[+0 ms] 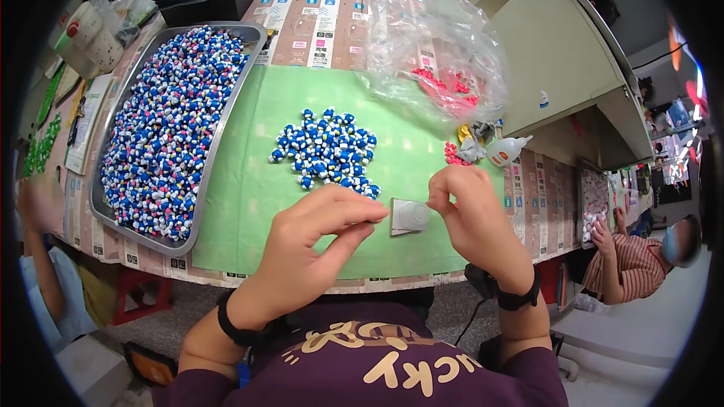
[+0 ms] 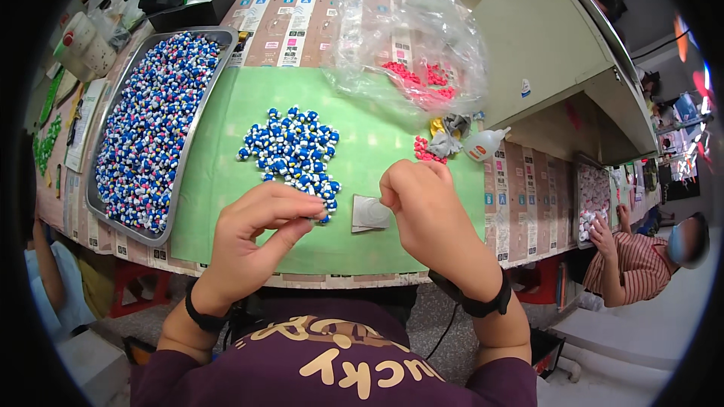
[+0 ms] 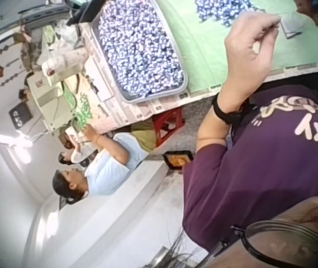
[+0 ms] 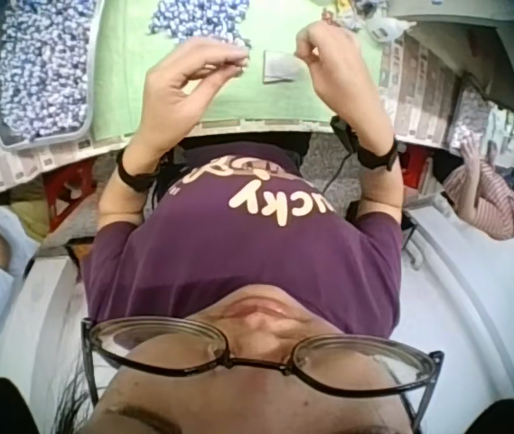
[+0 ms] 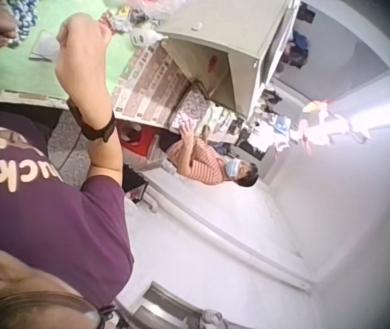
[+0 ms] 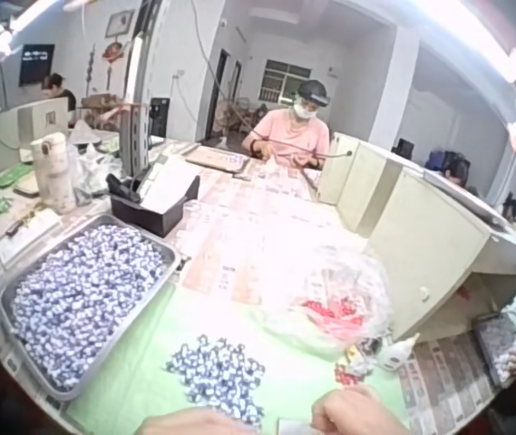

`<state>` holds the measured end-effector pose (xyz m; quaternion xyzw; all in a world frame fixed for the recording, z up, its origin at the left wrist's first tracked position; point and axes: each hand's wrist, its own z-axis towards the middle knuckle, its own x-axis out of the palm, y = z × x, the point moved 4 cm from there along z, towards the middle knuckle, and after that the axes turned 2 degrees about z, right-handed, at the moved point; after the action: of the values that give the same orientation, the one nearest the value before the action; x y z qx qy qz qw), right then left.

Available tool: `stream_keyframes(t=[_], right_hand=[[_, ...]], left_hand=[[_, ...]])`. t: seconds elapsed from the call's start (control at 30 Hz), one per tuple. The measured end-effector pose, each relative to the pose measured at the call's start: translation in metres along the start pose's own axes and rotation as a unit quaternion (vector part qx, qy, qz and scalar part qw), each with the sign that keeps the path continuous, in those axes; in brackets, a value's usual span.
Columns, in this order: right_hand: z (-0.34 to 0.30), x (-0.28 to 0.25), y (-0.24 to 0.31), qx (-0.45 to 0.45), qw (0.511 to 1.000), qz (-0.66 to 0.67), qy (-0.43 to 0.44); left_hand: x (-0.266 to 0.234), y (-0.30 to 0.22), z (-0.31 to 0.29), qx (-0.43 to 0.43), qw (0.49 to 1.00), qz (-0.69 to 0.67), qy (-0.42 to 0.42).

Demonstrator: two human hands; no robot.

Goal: The person sits at a table and repeatedly picks up small blue and white capsule-shaped candies and pink beads. They insert the pink beads into the open ends of the capsules by hand, then place the assembled items onto a green mat. The process is repetitive and performed one item at a time.

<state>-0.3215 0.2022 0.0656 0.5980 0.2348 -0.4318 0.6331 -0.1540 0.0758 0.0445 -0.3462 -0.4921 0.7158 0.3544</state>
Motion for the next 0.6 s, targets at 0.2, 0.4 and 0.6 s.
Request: stream_keyframes(t=[0.2, 0.4, 0.6], right_hand=[[0.002, 0.01, 0.001, -0.02, 0.997, -0.07, 0.025], [0.0, 0.01, -0.002, -0.013, 0.999, -0.046, 0.01], [0.0, -0.007, 0.025, 0.047, 0.971, 0.225, -0.068]], left_hand=[[-0.011, 0.011, -0.01, -0.073, 0.992, -0.089, -0.042], [-0.004, 0.012, -0.009, -0.119, 0.974, -0.194, -0.02], [0.007, 0.011, -0.007, -0.125, 0.959, -0.246, -0.069]])
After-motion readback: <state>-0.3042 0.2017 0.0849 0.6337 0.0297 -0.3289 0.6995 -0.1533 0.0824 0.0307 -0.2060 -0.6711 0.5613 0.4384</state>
